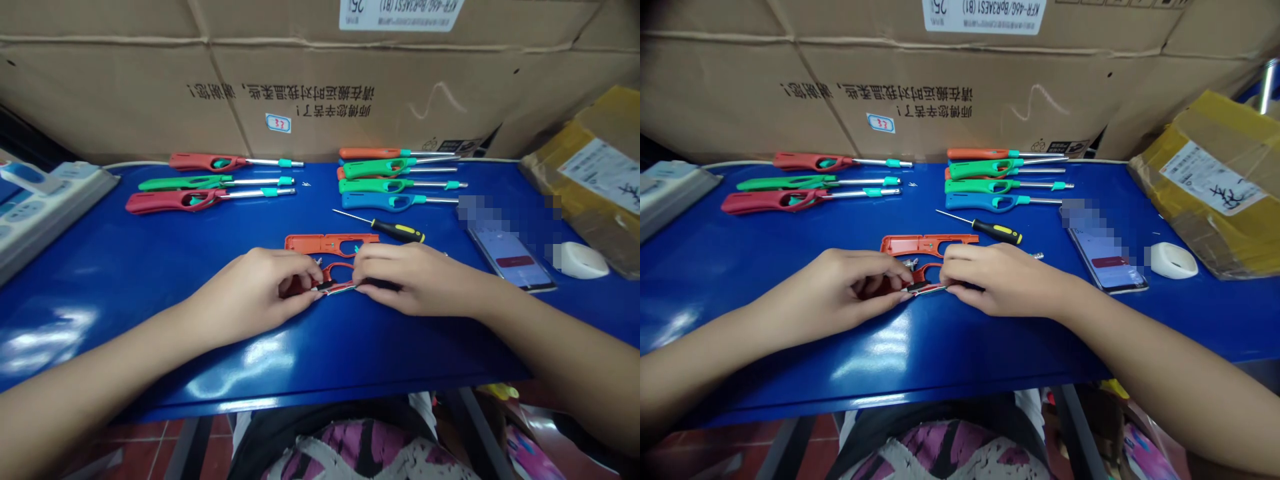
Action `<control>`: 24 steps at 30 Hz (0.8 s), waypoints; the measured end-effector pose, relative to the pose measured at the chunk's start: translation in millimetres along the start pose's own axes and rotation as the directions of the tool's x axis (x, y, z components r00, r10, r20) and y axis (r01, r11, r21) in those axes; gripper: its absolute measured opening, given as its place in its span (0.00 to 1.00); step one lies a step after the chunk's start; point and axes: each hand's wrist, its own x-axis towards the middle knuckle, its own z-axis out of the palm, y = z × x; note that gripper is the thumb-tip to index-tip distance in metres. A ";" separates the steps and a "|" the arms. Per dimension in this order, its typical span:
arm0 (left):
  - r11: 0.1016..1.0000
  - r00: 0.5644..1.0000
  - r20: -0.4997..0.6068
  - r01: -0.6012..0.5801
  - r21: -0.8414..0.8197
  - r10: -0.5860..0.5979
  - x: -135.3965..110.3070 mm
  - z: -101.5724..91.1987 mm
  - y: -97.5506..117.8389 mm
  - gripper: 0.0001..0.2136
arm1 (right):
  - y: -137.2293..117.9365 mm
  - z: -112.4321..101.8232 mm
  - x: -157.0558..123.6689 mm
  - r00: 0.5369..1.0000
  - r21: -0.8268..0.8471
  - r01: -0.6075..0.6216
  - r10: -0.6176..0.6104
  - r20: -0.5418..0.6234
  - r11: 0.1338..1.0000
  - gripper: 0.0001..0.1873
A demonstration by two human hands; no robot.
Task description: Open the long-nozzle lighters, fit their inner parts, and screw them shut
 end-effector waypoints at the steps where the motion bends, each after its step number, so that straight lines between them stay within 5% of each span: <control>1: 1.000 1.000 0.000 0.010 -0.027 -0.010 -0.1 0.5 -0.3 0.03 | -0.3 0.0 0.0 1.000 0.001 0.004 -0.004 0.005 1.000 0.07; 7: 0.987 0.998 0.000 0.062 -0.146 -0.062 1.0 1.7 1.1 0.05 | -0.8 3.1 0.9 0.998 0.042 -0.024 0.026 -0.056 0.999 0.09; 15: 0.951 0.982 -0.096 0.133 -0.280 -0.166 1.7 -0.1 6.0 0.07 | -5.0 0.3 0.3 0.995 0.004 -0.097 0.097 0.022 0.995 0.07; 24: 0.929 0.969 -0.186 0.085 -0.361 -0.161 4.1 3.8 9.6 0.07 | -5.7 1.7 1.2 0.992 0.031 -0.123 0.123 0.004 0.992 0.03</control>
